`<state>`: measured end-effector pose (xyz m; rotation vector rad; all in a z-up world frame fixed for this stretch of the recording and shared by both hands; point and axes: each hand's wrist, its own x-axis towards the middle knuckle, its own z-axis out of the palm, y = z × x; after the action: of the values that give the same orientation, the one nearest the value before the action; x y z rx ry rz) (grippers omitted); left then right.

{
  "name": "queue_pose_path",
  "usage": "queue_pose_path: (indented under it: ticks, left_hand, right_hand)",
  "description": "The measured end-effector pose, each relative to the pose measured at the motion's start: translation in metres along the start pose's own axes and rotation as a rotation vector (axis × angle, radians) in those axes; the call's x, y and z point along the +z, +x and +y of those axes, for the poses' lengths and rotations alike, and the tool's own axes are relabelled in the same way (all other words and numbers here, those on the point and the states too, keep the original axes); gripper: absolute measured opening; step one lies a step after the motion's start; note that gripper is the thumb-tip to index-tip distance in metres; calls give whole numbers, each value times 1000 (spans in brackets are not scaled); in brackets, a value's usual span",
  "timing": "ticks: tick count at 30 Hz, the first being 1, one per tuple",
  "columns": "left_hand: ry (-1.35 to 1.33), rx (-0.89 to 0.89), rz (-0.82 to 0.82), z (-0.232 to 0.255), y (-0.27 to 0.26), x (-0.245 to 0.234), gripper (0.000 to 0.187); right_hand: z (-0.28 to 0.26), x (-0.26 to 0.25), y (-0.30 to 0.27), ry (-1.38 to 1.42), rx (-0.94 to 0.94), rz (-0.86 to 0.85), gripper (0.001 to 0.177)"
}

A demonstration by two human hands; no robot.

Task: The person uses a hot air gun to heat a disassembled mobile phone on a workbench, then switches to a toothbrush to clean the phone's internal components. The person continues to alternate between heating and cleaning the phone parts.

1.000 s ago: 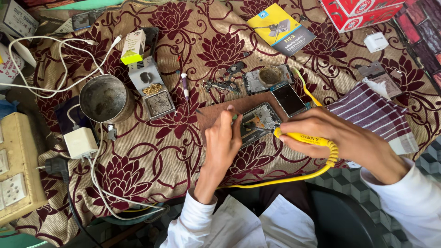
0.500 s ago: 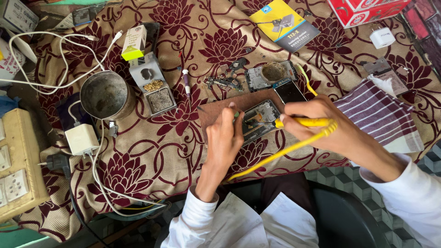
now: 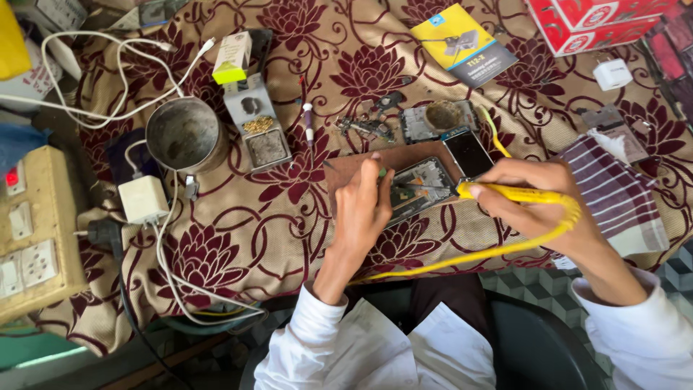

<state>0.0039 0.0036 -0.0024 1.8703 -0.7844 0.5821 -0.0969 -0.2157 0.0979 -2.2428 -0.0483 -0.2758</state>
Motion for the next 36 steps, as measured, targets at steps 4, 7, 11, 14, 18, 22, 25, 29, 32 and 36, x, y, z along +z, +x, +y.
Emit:
queue_pose_path:
  ticks: [4, 7, 11, 14, 18, 22, 25, 29, 32, 36]
  left_hand:
    - [-34, -22, -7, -3, 1, 3, 24]
    - [-20, -17, 2, -4, 0, 3, 23]
    - [-16, 0, 4, -5, 0, 5, 23]
    - [-36, -3, -11, -6, 0, 6, 22]
    - [-19, -38, -43, -7, -2, 6, 22]
    - [-24, -18, -26, -6, -1, 6, 21]
    - [-27, -8, -11, -5, -1, 5, 21]
    - [-27, -28, -9, -3, 1, 2, 22]
    - [-28, -50, -21, -2, 2, 1, 22]
    - [-27, -23, -3, -1, 2, 2, 22]
  right_hand:
    - [1, -5, -10, -14, -84, -31, 15]
    - [4, -6, -16, -43, -41, -16, 14]
    - [10, -2, -25, -22, -6, 30, 8]
    - [15, 1, -27, -54, 9, 40, 12]
    - [16, 5, -25, -76, -30, 33, 10]
    - [15, 9, -25, -65, 17, 24, 9]
    - [14, 11, -25, -53, 5, 29, 9]
    - [12, 11, -27, -101, -17, 53, 12]
    - [11, 12, -28, -67, -8, 55, 12]
    - [10, 13, -28, -50, -12, 43, 13]
